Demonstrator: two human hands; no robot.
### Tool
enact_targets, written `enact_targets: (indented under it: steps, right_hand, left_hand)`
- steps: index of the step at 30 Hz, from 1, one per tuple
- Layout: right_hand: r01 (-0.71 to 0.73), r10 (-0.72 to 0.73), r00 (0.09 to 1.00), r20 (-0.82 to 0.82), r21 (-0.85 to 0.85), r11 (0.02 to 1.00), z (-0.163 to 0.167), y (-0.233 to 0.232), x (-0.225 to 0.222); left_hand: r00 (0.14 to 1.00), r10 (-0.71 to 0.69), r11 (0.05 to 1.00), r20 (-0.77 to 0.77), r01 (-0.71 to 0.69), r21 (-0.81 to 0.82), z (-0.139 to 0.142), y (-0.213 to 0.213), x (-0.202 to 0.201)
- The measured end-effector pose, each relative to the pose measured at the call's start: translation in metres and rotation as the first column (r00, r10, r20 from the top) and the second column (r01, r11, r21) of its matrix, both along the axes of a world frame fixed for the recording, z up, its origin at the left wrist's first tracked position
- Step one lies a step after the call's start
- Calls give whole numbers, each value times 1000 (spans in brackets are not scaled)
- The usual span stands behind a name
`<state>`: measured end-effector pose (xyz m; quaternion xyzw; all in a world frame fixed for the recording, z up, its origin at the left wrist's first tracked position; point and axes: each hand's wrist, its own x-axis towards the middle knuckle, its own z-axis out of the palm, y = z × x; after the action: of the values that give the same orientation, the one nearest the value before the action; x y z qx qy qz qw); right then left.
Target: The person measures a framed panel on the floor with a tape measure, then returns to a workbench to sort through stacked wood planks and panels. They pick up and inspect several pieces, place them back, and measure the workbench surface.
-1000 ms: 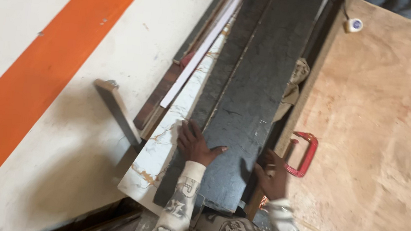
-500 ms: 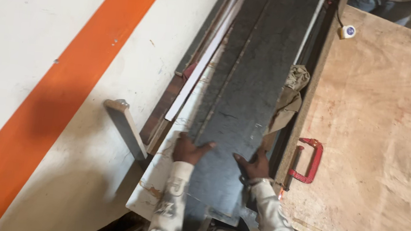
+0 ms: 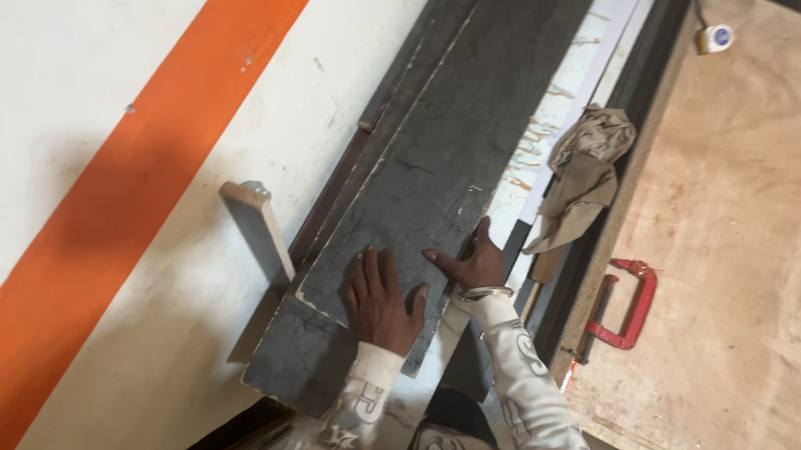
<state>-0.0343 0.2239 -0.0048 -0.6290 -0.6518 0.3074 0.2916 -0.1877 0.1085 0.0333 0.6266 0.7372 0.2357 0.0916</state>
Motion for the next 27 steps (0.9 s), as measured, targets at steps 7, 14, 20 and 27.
enact_targets:
  steps: [7,14,20,27]
  right_hand:
    - [-65,110,988,111,-349,935,21,37,26]
    - [84,-81,995,-54,57,995,-3,-57,123]
    - [385,-529,751,395,390,837,-15,-95,194]
    - [293,-264,808,526,29,956,-19,-102,257]
  left_hand:
    - [994,-73,995,-79,78,56,-3,18,2]
    - [999,-36,984,-13,37,172,-13,1,27]
    - [947,-237,948,218,176,265,-15,-13,90]
    - [903,-397,901,164,351,254,-28,60,218]
